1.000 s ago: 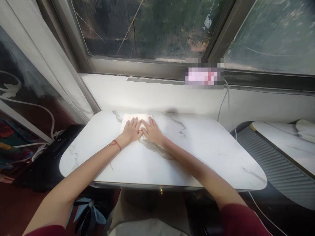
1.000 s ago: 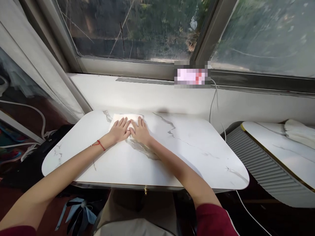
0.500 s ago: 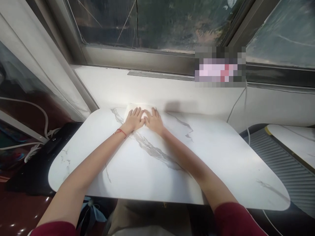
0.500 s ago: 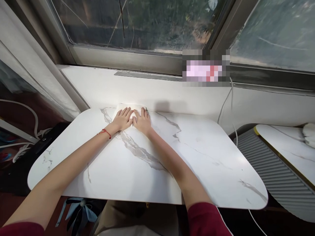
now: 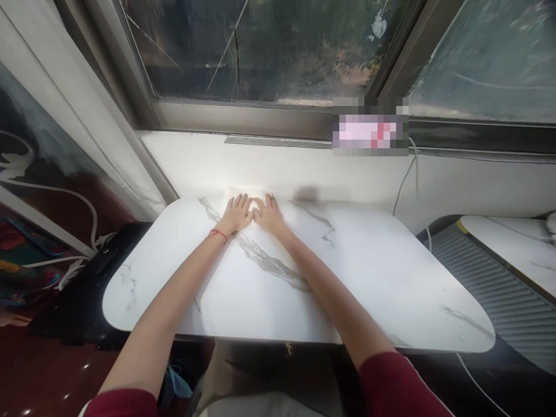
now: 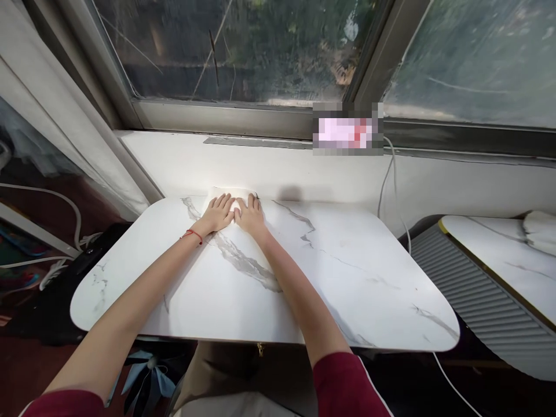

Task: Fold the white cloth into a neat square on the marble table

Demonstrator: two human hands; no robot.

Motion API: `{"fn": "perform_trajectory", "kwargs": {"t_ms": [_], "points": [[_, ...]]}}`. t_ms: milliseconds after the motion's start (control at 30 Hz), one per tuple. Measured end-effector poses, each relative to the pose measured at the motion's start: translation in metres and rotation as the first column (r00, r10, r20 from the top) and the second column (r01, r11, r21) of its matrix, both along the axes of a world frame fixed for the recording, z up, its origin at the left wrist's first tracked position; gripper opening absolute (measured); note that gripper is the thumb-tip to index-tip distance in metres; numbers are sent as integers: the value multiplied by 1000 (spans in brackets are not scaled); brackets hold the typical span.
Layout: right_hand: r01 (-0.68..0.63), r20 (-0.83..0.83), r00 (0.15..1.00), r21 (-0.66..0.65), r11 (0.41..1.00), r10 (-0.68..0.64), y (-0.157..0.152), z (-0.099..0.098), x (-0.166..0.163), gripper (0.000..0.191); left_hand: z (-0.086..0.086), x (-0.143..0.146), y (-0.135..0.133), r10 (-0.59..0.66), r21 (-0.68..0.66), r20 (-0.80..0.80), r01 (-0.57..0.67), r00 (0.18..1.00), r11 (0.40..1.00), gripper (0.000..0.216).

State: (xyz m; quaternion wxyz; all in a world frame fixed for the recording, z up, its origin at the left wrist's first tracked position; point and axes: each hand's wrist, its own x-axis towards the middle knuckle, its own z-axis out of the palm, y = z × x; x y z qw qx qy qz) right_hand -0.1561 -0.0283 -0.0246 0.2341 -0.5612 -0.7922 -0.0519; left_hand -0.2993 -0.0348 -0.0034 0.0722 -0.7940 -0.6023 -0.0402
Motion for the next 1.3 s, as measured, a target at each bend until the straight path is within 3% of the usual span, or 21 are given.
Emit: {"fn": "perform_trajectory", "kwargs": {"t_ms": [233, 433, 567, 667, 767, 933, 1133, 1300], "points": [[-56, 3, 998, 75, 996, 56, -44, -11, 9, 50, 6, 4, -57, -48, -38, -83, 44, 995, 998, 65], [-156, 76, 986, 95, 983, 149, -132, -13, 17, 53, -5, 2, -146, -74, 20, -91, 76, 993, 997, 65], [-207, 117, 975, 142, 968, 191, -195, -8, 20, 56, -12, -8, -210, -156, 134, -42, 161, 987, 978, 60], [-310, 160, 947, 233, 922, 278, -226, -3, 15, 57, -15, -18, -248, -179, 250, 33, 165, 983, 954, 55], [-502, 241, 861, 251, 828, 448, -236, 5, 5, 55, -19, -26, -274, -116, 347, 129, 65, 985, 936, 51], [-738, 257, 670, 120, 665, 697, -223, 18, -21, 53, -21, -48, -294, 14, 401, 202, -96, 979, 911, 48], [-790, 153, 611, 60, 610, 777, -206, 16, -67, 52, -17, -96, -291, 121, 349, 199, -186, 972, 918, 47], [-790, 139, 613, 76, 609, 778, -185, 8, -107, 53, -17, -134, -266, 170, 272, 136, -201, 976, 941, 59]]}}
